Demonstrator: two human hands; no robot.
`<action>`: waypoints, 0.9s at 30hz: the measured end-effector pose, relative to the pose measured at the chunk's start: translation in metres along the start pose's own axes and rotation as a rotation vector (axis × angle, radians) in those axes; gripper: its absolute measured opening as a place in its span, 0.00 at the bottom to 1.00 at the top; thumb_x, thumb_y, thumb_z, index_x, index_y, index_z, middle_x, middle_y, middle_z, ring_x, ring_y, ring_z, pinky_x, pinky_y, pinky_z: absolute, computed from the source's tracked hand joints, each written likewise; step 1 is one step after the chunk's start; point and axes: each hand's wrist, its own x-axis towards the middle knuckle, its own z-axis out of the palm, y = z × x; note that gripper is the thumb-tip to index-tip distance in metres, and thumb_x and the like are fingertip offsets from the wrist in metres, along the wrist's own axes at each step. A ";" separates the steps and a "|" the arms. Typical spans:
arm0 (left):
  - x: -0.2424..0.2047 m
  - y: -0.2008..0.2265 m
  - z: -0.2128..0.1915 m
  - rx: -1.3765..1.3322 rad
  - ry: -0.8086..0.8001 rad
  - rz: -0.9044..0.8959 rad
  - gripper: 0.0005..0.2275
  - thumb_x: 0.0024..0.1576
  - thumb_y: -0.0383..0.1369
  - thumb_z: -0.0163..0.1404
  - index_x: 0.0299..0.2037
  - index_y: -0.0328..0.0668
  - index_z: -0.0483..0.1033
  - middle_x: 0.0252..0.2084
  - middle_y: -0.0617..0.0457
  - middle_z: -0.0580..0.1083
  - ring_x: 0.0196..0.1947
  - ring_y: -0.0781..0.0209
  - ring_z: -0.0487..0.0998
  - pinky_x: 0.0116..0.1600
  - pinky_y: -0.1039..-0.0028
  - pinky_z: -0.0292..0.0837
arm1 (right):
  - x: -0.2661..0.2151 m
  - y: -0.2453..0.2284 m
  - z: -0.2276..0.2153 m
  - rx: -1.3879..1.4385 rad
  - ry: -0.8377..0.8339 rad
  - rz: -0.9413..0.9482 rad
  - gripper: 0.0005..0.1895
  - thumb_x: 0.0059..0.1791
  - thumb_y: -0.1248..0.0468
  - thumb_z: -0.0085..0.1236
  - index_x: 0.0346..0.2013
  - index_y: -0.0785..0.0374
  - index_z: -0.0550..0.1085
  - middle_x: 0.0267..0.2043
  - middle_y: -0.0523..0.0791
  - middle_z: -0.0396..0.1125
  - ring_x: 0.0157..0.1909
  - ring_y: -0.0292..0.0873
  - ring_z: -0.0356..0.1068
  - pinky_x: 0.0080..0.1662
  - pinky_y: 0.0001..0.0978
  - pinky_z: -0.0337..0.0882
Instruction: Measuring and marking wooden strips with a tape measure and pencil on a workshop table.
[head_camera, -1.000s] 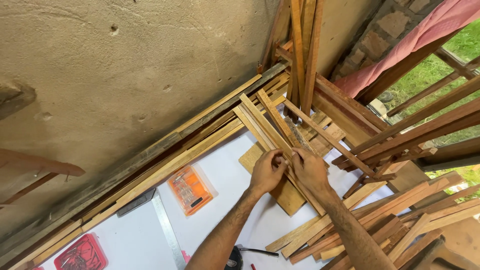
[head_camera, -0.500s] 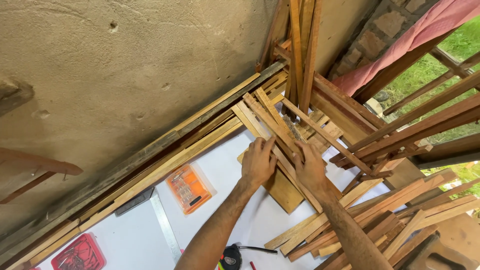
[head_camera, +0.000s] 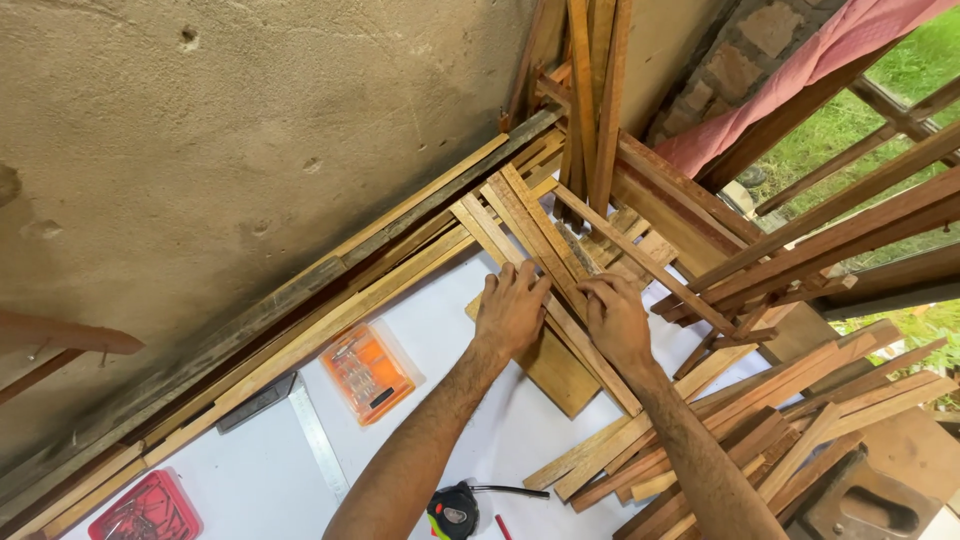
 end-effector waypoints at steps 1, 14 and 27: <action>-0.004 0.004 -0.006 -0.001 -0.003 0.002 0.14 0.59 0.32 0.55 0.55 0.42 0.72 0.56 0.44 0.64 0.60 0.43 0.63 0.60 0.46 0.61 | -0.001 -0.003 -0.002 -0.001 0.000 0.003 0.12 0.50 0.71 0.53 0.47 0.59 0.79 0.52 0.52 0.72 0.55 0.57 0.69 0.55 0.46 0.71; -0.003 -0.003 0.005 0.048 -0.024 0.059 0.12 0.59 0.33 0.54 0.50 0.38 0.72 0.54 0.44 0.65 0.58 0.44 0.67 0.60 0.48 0.65 | 0.010 -0.008 0.001 -0.057 -0.113 0.234 0.14 0.51 0.62 0.59 0.50 0.63 0.76 0.46 0.53 0.71 0.49 0.55 0.72 0.49 0.46 0.73; -0.019 0.017 -0.052 -0.071 0.149 0.074 0.19 0.56 0.31 0.57 0.58 0.41 0.72 0.57 0.46 0.67 0.57 0.46 0.68 0.56 0.51 0.65 | 0.019 -0.048 -0.024 0.179 0.074 0.007 0.10 0.55 0.68 0.54 0.50 0.68 0.73 0.44 0.57 0.73 0.42 0.59 0.74 0.41 0.46 0.73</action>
